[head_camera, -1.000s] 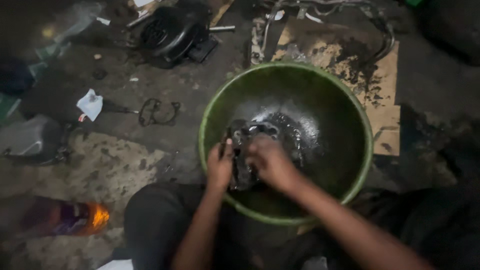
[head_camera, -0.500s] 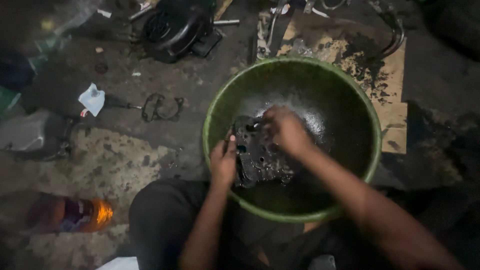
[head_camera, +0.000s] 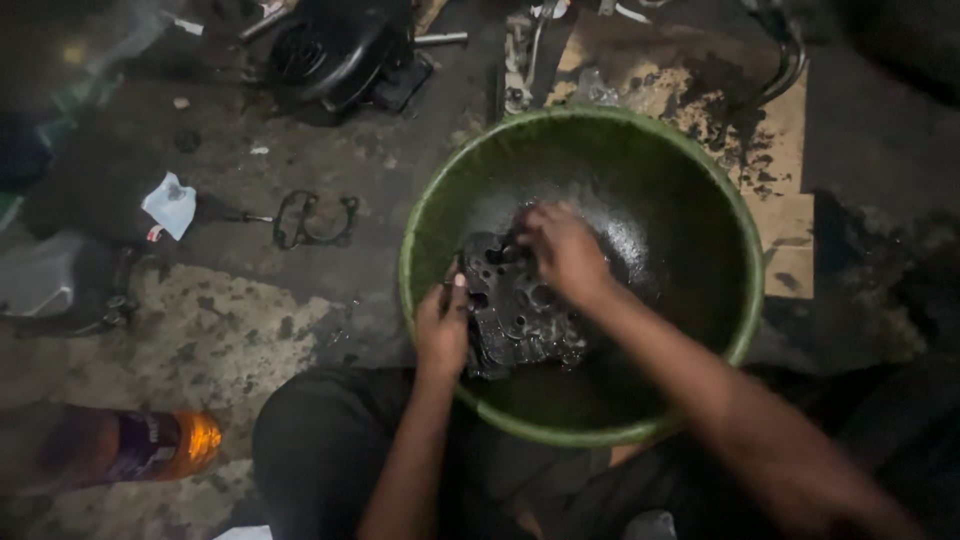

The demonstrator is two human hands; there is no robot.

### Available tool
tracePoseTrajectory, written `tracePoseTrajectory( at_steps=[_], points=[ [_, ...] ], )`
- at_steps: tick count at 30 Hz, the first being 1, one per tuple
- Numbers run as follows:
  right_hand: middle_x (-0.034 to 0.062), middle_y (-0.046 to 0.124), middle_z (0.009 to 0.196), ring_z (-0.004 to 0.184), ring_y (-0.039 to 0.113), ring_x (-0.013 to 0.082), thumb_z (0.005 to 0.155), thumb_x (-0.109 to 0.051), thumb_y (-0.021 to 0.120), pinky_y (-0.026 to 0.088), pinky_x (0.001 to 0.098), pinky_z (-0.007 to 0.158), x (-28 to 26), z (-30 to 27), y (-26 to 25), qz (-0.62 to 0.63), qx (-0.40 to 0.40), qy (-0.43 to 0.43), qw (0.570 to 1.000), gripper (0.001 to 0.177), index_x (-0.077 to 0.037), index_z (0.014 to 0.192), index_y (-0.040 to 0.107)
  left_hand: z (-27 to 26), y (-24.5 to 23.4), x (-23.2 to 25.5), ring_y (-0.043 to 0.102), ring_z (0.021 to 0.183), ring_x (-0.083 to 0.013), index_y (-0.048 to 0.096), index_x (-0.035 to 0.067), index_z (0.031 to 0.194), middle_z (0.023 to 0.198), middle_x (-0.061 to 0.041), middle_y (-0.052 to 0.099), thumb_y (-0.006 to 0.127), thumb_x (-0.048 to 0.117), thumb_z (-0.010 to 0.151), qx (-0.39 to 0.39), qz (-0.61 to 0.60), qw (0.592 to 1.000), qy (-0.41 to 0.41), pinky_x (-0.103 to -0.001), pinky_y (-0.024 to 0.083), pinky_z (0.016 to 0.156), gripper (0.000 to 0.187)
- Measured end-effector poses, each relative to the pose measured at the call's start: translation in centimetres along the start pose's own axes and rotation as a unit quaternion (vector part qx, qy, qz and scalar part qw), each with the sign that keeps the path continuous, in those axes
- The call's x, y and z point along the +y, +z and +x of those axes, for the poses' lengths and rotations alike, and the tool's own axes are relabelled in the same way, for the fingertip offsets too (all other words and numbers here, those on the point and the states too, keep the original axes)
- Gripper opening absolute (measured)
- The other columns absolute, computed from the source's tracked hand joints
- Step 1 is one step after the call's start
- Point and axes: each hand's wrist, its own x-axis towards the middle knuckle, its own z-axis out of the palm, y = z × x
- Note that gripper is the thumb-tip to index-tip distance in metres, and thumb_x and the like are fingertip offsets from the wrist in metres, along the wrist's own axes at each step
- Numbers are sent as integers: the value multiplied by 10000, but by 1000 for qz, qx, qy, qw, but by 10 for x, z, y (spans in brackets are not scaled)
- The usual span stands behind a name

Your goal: The person scrubs a metal engine part with a small abrasive block inside a green basin filled with dark liquid. They repeatedly dip, scrub, and rinse the part, turning it over to clean multiple surfaces. Later, they pour a liquid from a plastic bottle onto the part to aid cleaning.

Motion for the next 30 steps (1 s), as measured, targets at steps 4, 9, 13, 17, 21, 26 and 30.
tracePoseTrajectory(
  at_steps=[4,9,13,17,21,26,30],
  points=[
    [234,651,1242,1198,605,416,772,89,668,384,493,1178,-2,5,19,37,35,11,999,379,11,1142,670,2,-1,-9,680,1033,-203,627,95,1406,1136,-132,748,545,413,1006,7,-2,1000,15,-339,488,953,517],
    [239,663,1169,1131,622,437,833,53,667,479,472,1023,35,-19,-15,25,13,151,988,268,20,1099,678,8,3,-19,691,998,-231,694,48,1282,1081,-155,767,570,465,995,9,-4,999,-33,-350,515,936,520],
    [267,638,1260,1200,605,438,898,-2,694,488,475,1022,45,-17,-12,45,102,154,982,251,35,1147,688,2,4,-16,648,1090,-211,661,56,1335,1196,-120,713,558,476,986,19,-7,1000,0,-351,471,964,555],
    [237,678,1171,1135,637,409,888,-41,733,502,488,1012,28,-9,17,50,56,53,996,237,40,1107,691,6,5,-21,685,1060,-238,682,34,1303,1154,-143,755,576,490,993,15,4,999,-42,-343,503,980,562],
    [211,688,1206,1146,652,374,839,38,690,496,472,1047,44,-37,-4,16,34,136,990,285,25,1124,702,6,2,-16,655,1115,-213,626,66,1390,1243,-116,728,576,504,972,-1,-72,997,5,-334,482,997,607],
    [204,674,1169,1086,662,351,921,0,679,508,429,989,39,-49,-35,69,39,235,969,188,14,1108,677,13,0,-9,667,1062,-204,624,109,1412,1163,-136,749,556,515,1000,-4,38,990,-138,-341,484,980,583],
    [230,632,1064,994,622,405,831,98,650,517,478,861,0,-50,-32,73,2,127,989,217,40,1037,613,6,-2,-22,662,1022,-191,624,66,1422,1155,-144,757,574,475,1003,-7,-31,998,-47,-330,514,954,587]
  ],
)
